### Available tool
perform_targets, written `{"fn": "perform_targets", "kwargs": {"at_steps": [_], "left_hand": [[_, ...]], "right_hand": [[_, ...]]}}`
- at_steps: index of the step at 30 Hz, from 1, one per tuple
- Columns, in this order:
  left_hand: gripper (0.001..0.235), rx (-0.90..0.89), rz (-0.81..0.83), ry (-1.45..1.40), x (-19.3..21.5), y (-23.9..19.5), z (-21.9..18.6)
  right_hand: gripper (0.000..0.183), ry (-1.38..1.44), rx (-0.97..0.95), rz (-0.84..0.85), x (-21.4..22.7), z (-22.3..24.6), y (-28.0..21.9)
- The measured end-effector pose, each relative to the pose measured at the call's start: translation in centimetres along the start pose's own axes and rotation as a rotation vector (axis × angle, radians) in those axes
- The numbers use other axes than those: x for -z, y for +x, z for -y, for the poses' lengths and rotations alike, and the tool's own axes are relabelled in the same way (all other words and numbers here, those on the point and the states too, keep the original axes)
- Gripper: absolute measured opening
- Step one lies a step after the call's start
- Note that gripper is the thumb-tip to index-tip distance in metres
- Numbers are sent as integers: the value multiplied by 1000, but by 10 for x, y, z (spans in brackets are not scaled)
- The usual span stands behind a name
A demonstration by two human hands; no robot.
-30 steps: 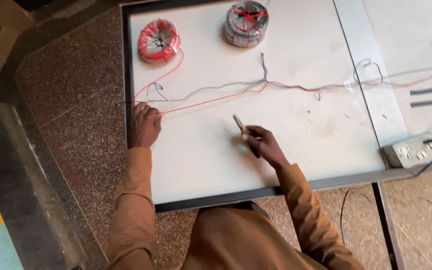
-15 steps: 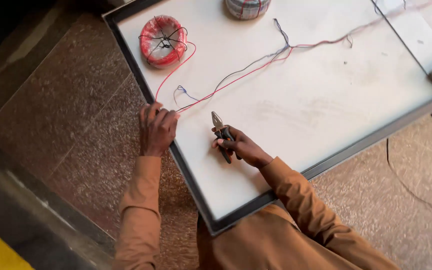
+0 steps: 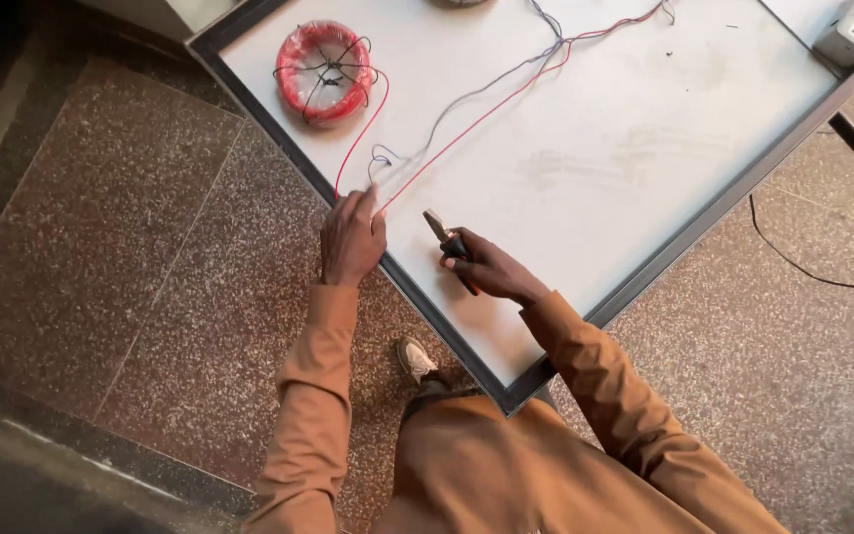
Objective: Connecting electrical wires by stripping insulation and twisting the ends together on a work surface.
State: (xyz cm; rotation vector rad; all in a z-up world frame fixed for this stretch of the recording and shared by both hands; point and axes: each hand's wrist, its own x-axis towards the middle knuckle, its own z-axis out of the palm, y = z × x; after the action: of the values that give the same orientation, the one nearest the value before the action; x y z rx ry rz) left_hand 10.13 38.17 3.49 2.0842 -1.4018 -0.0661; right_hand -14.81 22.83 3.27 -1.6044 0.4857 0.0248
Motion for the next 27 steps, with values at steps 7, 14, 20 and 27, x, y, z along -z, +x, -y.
{"fn": "perform_targets", "kwargs": {"at_steps": [7,14,20,27], "left_hand": [[77,277,143,-12,43,15,-40],[49,253,69,9,29,12,-34],[27,271,94,207,-26,11,18],[87,258,176,183,8,44,-6]], "right_hand": [[41,-160,-39,35,-5,15,12],[35,-89,-20,87,4,23,39],[37,-182,-27,131,12,-9,71],[52,-891,35,68,6,31,44]]}}
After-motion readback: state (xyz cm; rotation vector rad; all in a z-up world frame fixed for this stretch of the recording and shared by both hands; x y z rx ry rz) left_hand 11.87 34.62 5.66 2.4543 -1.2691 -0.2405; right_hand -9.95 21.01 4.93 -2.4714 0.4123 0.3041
